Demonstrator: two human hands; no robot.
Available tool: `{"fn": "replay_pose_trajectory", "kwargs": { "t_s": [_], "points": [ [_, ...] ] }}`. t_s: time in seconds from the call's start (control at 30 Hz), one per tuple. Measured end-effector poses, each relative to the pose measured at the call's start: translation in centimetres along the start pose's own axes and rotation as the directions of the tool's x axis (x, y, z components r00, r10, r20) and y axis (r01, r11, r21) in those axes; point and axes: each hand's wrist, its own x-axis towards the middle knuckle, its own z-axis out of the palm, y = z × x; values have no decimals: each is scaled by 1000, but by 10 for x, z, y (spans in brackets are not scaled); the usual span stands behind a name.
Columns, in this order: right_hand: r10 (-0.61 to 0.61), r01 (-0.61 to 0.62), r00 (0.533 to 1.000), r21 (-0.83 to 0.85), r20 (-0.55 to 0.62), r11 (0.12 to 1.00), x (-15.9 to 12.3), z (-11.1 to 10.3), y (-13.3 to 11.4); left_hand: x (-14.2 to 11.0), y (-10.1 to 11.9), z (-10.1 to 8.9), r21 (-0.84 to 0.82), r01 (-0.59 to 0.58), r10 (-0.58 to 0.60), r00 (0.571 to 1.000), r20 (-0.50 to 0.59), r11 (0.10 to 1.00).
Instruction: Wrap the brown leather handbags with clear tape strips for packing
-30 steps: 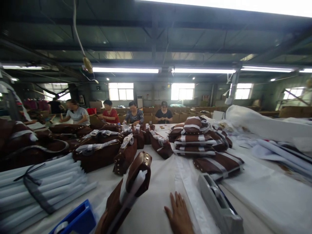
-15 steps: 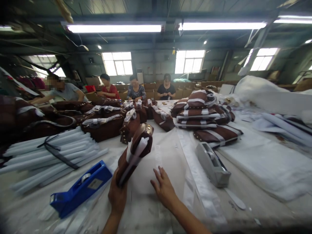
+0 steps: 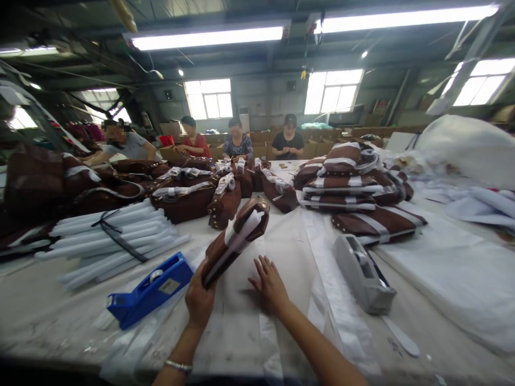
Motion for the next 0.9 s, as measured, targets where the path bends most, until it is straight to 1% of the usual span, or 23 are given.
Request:
{"fn": "replay_pose_trajectory", "kwargs": {
  "t_s": [0.07, 0.1, 0.2, 0.27, 0.3, 0.37, 0.43, 0.5, 0.57, 0.6, 0.63, 0.67, 0.7, 0.77, 0.83, 0.9],
  "points": [
    [-66, 73, 994, 81, -92, 994, -19, -13, -5, 15, 11, 0, 35, -127, 127, 992, 4, 991],
    [-104, 120, 986, 115, -133, 986, -31, -21, -7, 22, 18, 1, 47, -196, 196, 981, 11, 979],
    [-209, 246, 952, 152, -224, 957, -66, -49, -11, 30, 42, 13, 60, -383, 380, 923, 56, 922],
    [-258, 299, 931, 137, -257, 944, -82, -68, -10, 25, 58, 25, 51, -472, 467, 879, 93, 880],
    [-272, 314, 924, 126, -270, 941, -85, -77, -8, 19, 65, 32, 43, -504, 497, 860, 112, 863],
    [-291, 333, 908, 97, -301, 938, -82, -90, -1, 3, 75, 45, 25, -545, 535, 830, 158, 838],
    [-304, 344, 892, 67, -335, 936, -68, -98, 9, -16, 79, 55, 16, -558, 541, 810, 226, 830],
    [-310, 348, 885, 52, -348, 936, -44, -100, 20, -33, 79, 62, 26, -558, 524, 794, 309, 830],
    [-298, 326, 905, 45, -304, 944, -13, -97, 29, -46, 77, 65, 50, -558, 501, 778, 379, 828],
    [-280, 295, 929, 25, -242, 955, 5, -94, 31, -50, 75, 66, 62, -561, 493, 769, 408, 825],
    [-256, 257, 954, -9, -155, 966, 24, -90, 33, -53, 74, 66, 71, -567, 487, 760, 430, 821],
    [-229, 226, 972, -53, -55, 973, 43, -86, 34, -56, 73, 67, 80, -569, 482, 755, 444, 818],
    [-206, 209, 978, -95, 42, 973, 62, -81, 35, -57, 72, 67, 87, -569, 476, 753, 454, 817],
    [-189, 222, 960, -150, 205, 963, 99, -73, 34, -60, 70, 68, 97, -561, 462, 756, 464, 822],
    [-196, 256, 928, -162, 316, 953, 130, -64, 35, -61, 69, 69, 102, -549, 448, 764, 464, 830],
    [-178, 280, 887, -191, 426, 941, 154, -56, 36, -62, 69, 69, 100, -541, 443, 768, 463, 835]
  ]
}}
